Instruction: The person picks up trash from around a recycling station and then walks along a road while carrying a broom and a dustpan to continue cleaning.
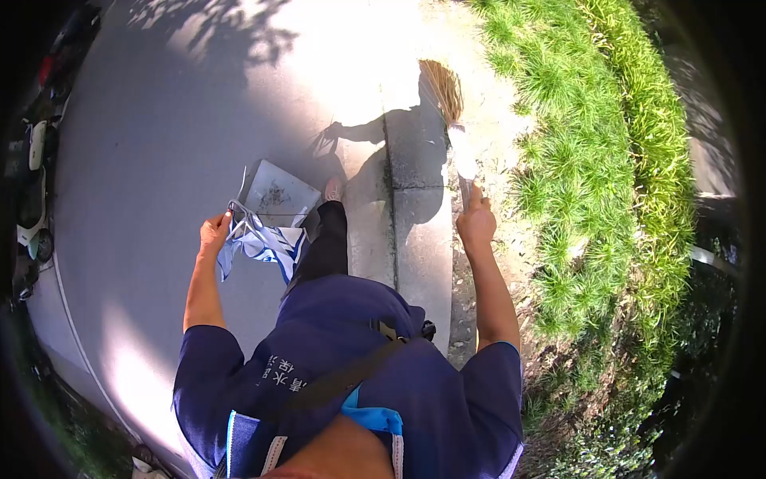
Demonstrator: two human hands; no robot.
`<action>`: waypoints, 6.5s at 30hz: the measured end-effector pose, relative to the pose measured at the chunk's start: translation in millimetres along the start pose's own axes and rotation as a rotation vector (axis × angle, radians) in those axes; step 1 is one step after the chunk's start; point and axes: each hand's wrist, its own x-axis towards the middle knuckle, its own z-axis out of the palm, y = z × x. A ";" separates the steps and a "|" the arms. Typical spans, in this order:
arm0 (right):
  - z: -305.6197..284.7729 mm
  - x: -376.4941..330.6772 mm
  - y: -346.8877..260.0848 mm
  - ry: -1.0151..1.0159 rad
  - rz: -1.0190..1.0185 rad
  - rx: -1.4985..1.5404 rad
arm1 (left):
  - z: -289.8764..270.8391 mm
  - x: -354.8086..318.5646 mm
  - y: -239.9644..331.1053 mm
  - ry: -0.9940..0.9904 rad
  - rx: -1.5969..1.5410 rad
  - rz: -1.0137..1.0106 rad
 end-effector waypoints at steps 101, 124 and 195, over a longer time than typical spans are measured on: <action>-90.1 889.9 -393.2 -0.623 0.391 1.480 | -176.4 775.5 318.3 0.281 -0.055 -0.135; -143.8 1371.2 -525.7 -0.570 0.342 1.100 | -287.2 1255.7 632.3 0.194 -0.214 -0.260; -170.2 1966.2 -991.4 -1.894 0.827 1.941 | -433.9 1695.6 748.0 0.225 0.265 -0.603</action>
